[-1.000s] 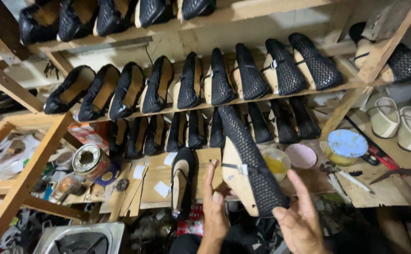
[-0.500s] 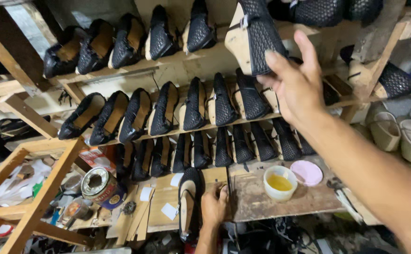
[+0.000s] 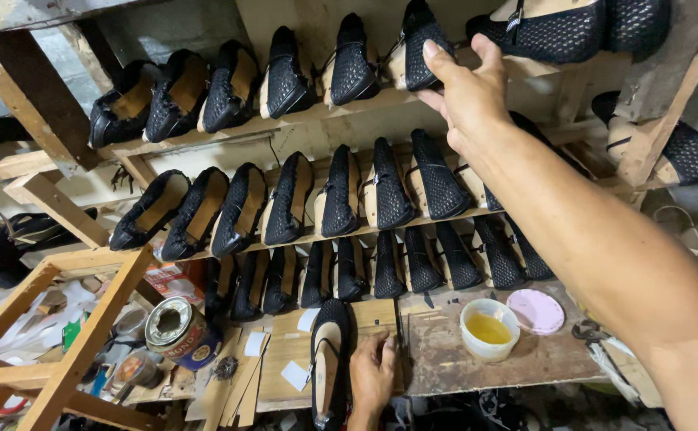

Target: The person applies a yellow liquid to the soles of black woven shoes using their fingers. They repeatedly dip fingers into a small container and spread the liquid across the sole, then place the shoe on a wooden shelf. The process is repeated for multiple shoes.

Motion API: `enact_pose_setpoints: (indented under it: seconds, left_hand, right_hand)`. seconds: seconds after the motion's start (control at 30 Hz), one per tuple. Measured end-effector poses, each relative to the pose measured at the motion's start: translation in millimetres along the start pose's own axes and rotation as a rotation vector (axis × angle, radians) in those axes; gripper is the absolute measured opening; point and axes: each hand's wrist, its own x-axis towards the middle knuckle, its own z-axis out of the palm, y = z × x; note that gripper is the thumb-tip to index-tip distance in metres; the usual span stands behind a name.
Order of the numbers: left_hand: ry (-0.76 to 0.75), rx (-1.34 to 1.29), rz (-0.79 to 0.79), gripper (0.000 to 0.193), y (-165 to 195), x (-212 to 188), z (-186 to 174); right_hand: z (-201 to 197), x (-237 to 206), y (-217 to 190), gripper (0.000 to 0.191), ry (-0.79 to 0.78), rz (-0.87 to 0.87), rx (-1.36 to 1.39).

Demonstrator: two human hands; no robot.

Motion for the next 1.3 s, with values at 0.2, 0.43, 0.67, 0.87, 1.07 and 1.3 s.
enact_pose_setpoints:
  seconds: [0.2,0.43,0.67,0.87,1.07,1.3]
  left_hand:
    - [0.015,0.001,0.046,0.029,-8,2,2]
    - [0.014,-0.021,0.016,0.029,-25,6,6]
    - [0.045,0.002,0.024,0.027,-30,6,11]
    - [0.031,-0.012,-0.038,0.028,-25,5,8]
    - [0.059,0.004,0.013,0.029,-24,2,9]
    - [0.076,-0.223,-0.167,0.043,44,3,-10]
  right_hand:
    - [-4,-11,-4,0.089,0.002,0.078,-0.056]
    - [-75,-83,40,0.068,-0.42,-0.133,-0.262]
    - [-130,-122,57,0.045,-0.363,-0.103,-0.754]
    - [-142,-100,29,0.065,-0.413,-0.145,-0.479]
    - [-135,-112,-17,0.111,-0.55,0.188,0.187]
    - [-146,-160,-17,0.101,-0.624,0.233,0.335]
